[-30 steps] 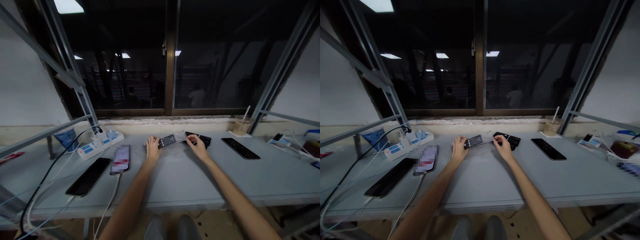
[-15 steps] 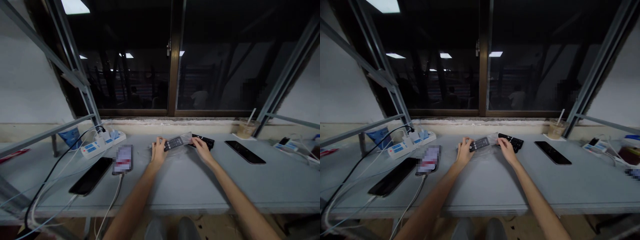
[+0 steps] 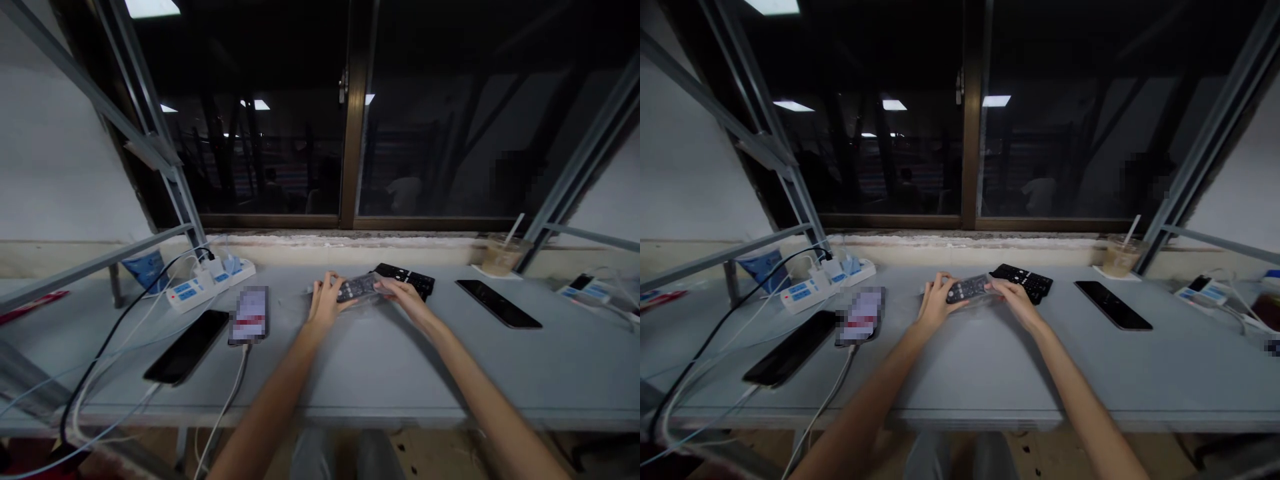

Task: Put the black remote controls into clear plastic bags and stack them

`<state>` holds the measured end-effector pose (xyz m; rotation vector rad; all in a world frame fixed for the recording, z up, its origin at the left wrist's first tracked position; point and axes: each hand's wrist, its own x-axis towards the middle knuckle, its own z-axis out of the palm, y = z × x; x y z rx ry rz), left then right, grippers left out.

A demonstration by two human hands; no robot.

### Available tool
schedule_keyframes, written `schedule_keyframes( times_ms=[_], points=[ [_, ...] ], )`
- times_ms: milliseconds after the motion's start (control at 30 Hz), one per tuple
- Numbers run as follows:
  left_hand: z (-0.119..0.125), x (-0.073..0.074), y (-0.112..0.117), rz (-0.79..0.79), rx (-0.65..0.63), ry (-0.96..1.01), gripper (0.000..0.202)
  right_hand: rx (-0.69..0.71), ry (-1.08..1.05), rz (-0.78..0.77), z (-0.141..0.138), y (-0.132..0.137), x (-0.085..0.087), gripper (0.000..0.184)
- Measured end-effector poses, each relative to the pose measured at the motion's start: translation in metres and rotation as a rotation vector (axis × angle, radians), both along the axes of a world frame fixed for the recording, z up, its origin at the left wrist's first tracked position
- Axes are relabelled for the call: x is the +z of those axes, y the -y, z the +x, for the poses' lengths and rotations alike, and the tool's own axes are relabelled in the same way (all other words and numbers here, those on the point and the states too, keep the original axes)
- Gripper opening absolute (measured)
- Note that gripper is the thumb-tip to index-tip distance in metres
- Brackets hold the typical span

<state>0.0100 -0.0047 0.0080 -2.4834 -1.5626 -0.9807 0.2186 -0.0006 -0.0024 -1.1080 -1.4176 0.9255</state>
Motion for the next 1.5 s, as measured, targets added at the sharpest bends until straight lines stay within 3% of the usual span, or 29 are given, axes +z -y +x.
schedule_keyframes(
  times_ms=[367, 633, 867, 967, 1200, 1500],
  points=[
    [-0.003, 0.003, 0.001, -0.014, -0.018, -0.018, 0.038, 0.053, 0.034, -0.034, -0.005, 0.003, 0.002, 0.042],
    [-0.009, 0.007, -0.001, 0.059, -0.034, 0.000, 0.039, 0.066, -0.010, -0.038, -0.006, 0.004, 0.005, 0.043],
    [-0.004, 0.005, 0.002, 0.167, -0.137, -0.013, 0.042, -0.079, -0.059, -0.111, 0.006, 0.006, 0.010, 0.042],
    [0.000, 0.011, 0.004, 0.207, -0.179, -0.011, 0.043, -0.104, -0.035, -0.119, 0.012, 0.004, 0.009, 0.039],
    [0.005, 0.031, -0.011, 0.180, -0.213, -0.148, 0.044, 0.037, -0.008, -0.133, 0.022, 0.002, 0.014, 0.046],
    [-0.005, 0.013, -0.021, 0.075, -0.145, -0.212, 0.044, 0.040, 0.019, -0.136, 0.004, -0.002, 0.017, 0.041]
  ],
)
